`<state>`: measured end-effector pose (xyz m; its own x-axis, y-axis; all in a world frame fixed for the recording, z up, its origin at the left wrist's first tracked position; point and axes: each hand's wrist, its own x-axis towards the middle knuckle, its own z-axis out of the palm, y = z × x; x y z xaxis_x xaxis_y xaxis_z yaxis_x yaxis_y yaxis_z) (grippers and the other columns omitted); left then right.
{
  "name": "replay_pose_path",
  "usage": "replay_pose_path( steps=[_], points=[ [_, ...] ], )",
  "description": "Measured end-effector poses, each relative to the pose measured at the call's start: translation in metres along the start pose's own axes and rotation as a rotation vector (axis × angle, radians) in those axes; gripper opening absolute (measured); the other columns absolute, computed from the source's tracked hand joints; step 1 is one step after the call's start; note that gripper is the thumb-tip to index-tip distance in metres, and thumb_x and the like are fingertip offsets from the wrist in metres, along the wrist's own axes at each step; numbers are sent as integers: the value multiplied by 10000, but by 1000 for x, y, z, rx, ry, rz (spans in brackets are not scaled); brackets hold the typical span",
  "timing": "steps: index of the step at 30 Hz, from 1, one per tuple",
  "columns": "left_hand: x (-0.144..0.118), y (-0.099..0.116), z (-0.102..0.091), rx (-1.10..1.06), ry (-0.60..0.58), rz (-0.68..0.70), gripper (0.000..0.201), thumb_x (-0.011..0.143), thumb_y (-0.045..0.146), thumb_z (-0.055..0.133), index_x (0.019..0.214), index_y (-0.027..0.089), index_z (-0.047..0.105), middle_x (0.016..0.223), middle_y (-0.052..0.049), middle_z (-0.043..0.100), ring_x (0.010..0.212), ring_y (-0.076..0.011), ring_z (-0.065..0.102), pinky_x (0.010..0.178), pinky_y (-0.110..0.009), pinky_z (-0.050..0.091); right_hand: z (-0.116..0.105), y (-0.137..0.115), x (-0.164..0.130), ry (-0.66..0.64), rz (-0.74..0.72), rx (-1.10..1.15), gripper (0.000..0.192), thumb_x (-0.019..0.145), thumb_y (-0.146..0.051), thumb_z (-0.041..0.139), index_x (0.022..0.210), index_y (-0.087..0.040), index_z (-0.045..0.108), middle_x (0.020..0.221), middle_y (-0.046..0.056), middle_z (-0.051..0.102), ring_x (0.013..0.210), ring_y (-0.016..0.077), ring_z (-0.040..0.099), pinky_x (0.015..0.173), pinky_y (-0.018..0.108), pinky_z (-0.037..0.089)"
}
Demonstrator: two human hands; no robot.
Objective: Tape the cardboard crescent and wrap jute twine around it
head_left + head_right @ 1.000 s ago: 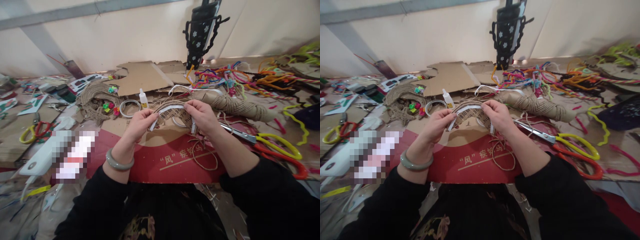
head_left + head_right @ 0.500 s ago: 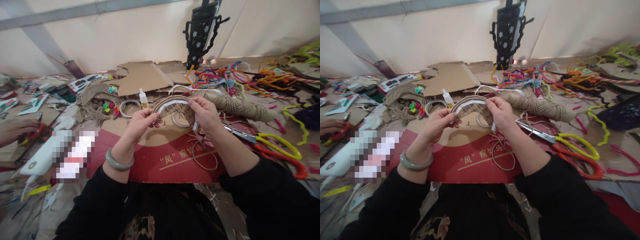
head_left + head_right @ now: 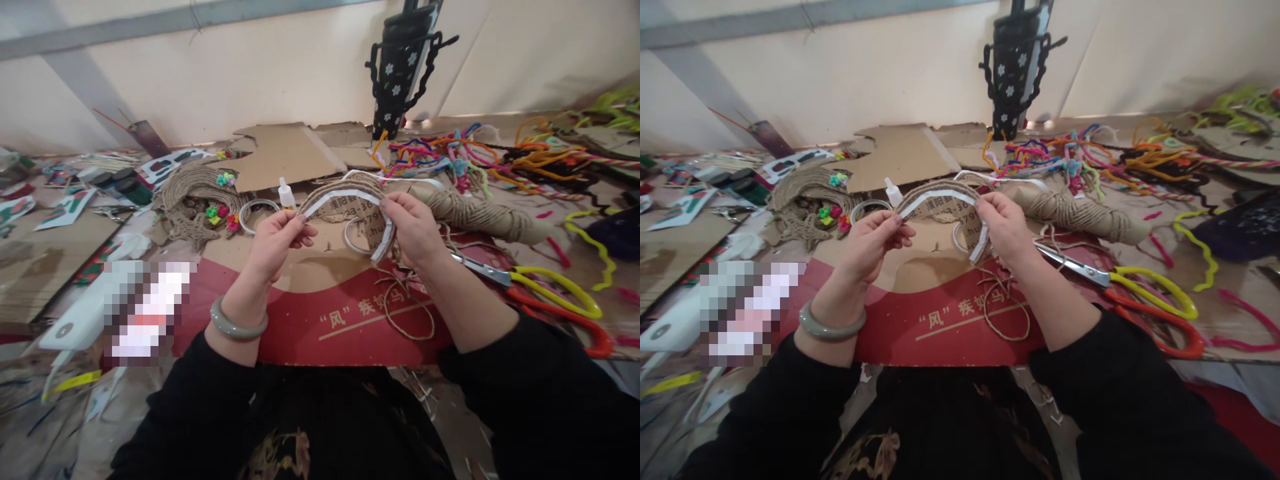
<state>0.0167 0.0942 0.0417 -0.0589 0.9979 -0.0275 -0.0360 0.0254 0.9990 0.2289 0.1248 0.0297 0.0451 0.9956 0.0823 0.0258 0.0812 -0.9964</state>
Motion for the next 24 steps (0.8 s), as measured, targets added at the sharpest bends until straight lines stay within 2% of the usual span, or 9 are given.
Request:
replay_pose_path(
  steps=[2,5,7,12,16,24],
  points=[
    [3,-1,-3,-44,60,18,256,731,395,691,755,169,575,687,-14,699,523,-72,592,492,-173,408,0,-4,-4,-164,50,-51,210,702,-395,605,710,-212,504,601,-24,448,534,108,400,507,258,327],
    [6,-3,-4,-85,109,31,231,748,387,669,771,180,571,652,6,680,518,-74,590,493,-175,413,0,-11,-11,-517,79,-163,203,709,-379,625,702,-189,554,646,0,526,585,125,470,542,267,365],
    [4,-3,-3,-80,77,16,237,737,382,682,746,176,566,594,20,647,497,-74,579,489,-177,413,1,-13,-14,-623,56,-226,230,735,-401,626,712,-181,563,656,1,528,601,125,475,548,262,360],
    [-3,-4,8,-15,-108,-27,286,710,393,716,690,147,571,596,-7,660,482,-72,578,481,-175,406,5,-7,-14,-522,-13,-219,279,777,-448,582,806,-171,568,638,-18,492,575,111,430,527,248,318],
    [-6,-5,12,17,-202,-18,305,731,415,710,697,133,599,638,-30,687,489,-70,591,474,-169,394,5,0,-12,-473,-83,-304,260,782,-417,579,722,-165,552,618,-31,447,563,92,373,519,240,276],
    [-7,-6,10,-39,-259,4,350,770,480,690,784,135,631,757,-62,736,522,-79,623,480,-168,410,6,-5,-16,-470,76,-71,259,764,-413,621,734,-172,531,571,-54,432,494,68,345,474,234,234]
  ],
)
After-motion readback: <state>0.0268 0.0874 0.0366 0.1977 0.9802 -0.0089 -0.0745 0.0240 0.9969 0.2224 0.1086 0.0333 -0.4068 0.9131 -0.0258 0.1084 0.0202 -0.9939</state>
